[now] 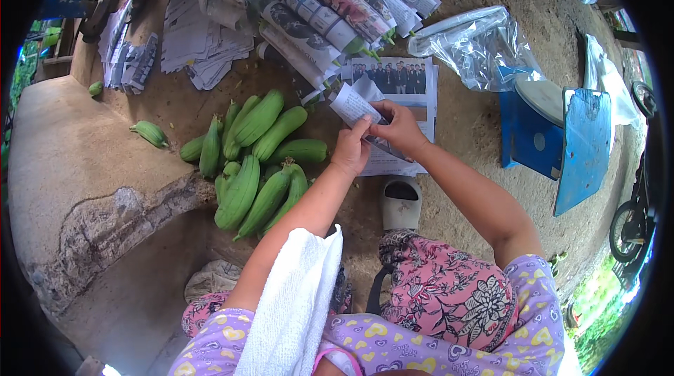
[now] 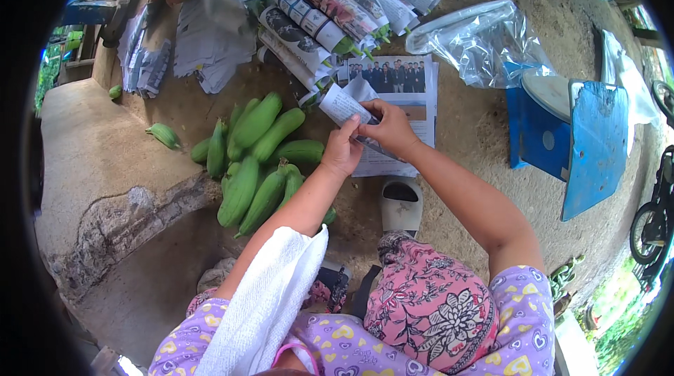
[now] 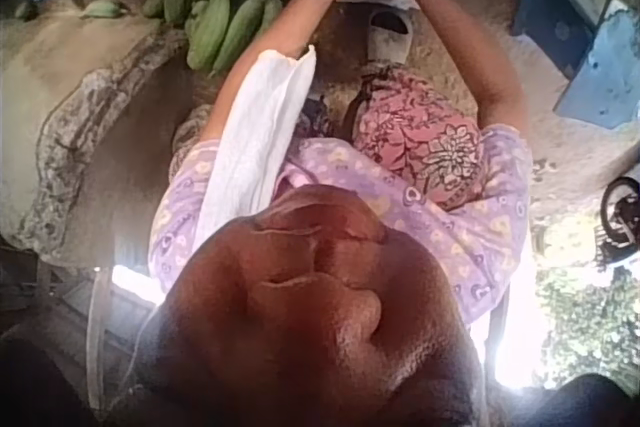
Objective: The person wraps individual green vegetables in newspaper, then places them into plastic bags. The person handles the vegetables one at a time, folds the newspaper around each, and stacks the wrapped items before bagging them.
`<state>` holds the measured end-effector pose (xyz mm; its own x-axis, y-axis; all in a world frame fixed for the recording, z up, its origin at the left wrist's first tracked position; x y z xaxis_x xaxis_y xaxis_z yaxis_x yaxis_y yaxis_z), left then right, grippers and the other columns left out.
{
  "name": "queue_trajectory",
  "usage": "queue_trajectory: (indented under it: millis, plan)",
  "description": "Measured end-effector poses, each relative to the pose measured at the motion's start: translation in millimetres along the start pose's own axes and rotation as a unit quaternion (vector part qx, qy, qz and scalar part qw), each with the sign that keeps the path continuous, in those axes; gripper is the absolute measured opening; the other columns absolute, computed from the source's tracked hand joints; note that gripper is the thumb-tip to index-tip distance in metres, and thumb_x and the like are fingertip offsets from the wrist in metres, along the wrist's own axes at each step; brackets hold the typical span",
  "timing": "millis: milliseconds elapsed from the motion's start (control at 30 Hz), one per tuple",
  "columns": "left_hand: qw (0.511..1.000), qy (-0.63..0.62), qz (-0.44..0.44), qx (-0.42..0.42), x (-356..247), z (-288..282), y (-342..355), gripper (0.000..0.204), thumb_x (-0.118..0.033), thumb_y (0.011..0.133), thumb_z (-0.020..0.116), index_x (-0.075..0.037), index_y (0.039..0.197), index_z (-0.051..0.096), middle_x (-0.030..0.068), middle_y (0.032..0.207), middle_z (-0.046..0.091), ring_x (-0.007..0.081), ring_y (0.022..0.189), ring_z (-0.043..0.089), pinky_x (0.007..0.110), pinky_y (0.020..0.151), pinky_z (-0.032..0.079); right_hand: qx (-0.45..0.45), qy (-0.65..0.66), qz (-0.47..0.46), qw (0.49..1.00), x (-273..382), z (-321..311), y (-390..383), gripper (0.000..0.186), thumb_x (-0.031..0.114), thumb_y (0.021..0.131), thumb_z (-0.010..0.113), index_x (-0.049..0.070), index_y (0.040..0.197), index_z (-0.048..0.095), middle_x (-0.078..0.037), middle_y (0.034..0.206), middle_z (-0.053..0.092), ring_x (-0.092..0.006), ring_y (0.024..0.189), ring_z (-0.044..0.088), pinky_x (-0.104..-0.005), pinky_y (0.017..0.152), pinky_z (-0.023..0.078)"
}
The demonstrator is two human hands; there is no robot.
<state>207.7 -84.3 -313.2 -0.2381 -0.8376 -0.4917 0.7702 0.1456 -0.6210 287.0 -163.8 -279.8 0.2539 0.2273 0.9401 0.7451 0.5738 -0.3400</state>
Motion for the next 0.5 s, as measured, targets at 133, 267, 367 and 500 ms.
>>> queue_trajectory:
  millis: [133,267,367,500]
  plan:
    - [1.0,-0.009,0.0,0.001,-3,-15,-1,0.023,-0.013,0.085,0.07,-0.006,0.106,0.064,0.0039,0.1,0.067,0.0171,0.095,0.062,0.033,0.088,0.047,0.017,-0.043,-0.024,0.999,9,9,-6,0.055,0.018,0.075,0.08,-0.001,0.122,0.061,-0.015,0.123,0.062,-0.0221,0.112,0.059,-0.0346,0.096,0.046]
    - [1.0,0.003,0.02,-0.024,-10,-19,0,0.028,-0.01,0.082,0.072,-0.003,0.108,0.064,0.0047,0.099,0.067,0.0169,0.092,0.063,0.033,0.086,0.048,-0.08,-0.228,-0.156,0.958,30,-8,-13,0.065,0.022,0.073,0.081,0.002,0.129,0.056,-0.016,0.133,0.054,-0.0271,0.123,0.052,-0.039,0.104,0.039]
    - [0.999,0.006,0.037,-0.033,-22,0,-3,0.028,-0.009,0.082,0.072,-0.002,0.109,0.064,0.0045,0.098,0.067,0.0165,0.092,0.063,0.033,0.084,0.049,-0.074,-0.061,-0.066,0.993,24,-21,-10,0.072,0.021,0.07,0.083,0.003,0.133,0.053,-0.016,0.13,0.054,-0.0315,0.121,0.053,-0.0395,0.103,0.041]
    - [0.989,0.068,0.063,-0.117,-44,12,-9,0.026,-0.011,0.084,0.071,-0.002,0.106,0.064,0.0055,0.097,0.066,0.015,0.092,0.062,0.032,0.082,0.05,0.009,-0.093,-0.094,0.991,41,-1,-17,0.075,0.019,0.067,0.084,0.003,0.133,0.052,-0.017,0.125,0.055,-0.0347,0.116,0.055,-0.0388,0.101,0.043]
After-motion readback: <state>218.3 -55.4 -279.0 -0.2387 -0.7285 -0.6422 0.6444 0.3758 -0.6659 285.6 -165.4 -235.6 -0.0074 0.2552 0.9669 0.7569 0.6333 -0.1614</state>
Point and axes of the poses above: each hand's wrist, its own y-axis towards the middle knuckle, its own z-axis out of the palm, x = y × z, the point moved 10 cm from there along y, towards the middle knuckle
